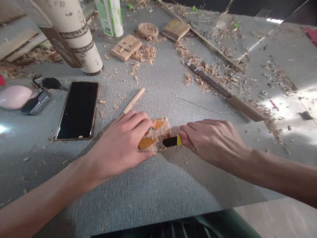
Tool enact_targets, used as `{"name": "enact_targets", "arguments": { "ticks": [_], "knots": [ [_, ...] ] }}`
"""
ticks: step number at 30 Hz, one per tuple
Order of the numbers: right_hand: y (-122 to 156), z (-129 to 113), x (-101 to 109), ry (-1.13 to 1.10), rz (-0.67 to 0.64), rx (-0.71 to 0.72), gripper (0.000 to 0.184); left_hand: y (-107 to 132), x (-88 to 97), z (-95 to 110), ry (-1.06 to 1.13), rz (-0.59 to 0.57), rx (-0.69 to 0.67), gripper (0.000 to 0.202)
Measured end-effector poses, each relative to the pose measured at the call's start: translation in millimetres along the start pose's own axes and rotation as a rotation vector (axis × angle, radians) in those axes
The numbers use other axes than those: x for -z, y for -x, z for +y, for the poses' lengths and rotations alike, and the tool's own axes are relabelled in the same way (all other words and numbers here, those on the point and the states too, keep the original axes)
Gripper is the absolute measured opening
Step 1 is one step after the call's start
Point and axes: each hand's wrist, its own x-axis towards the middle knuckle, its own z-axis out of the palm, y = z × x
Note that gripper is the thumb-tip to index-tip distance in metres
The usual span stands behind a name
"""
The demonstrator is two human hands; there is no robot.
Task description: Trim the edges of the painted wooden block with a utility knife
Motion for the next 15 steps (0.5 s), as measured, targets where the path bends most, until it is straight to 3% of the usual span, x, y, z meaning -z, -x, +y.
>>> {"name": "enact_targets", "arguments": {
  "ticks": [5,9,12,15],
  "knots": [
    [8,-3,0,0.050,0.177,-0.031,0.050,3,0.3,-1,-0.032,-0.030,0.012,0.064],
    [17,22,8,-0.123,0.291,-0.223,0.053,6,-2.6,-3,-0.033,-0.026,0.017,0.058],
    [21,43,6,-0.295,0.326,-0.392,0.054,7,-0.9,1,-0.091,0.081,-0.031,0.060],
    [17,54,-4,-0.425,0.279,-0.416,0.054,3,10.3,12,-0.299,0.259,-0.104,0.061]
  ]
}}
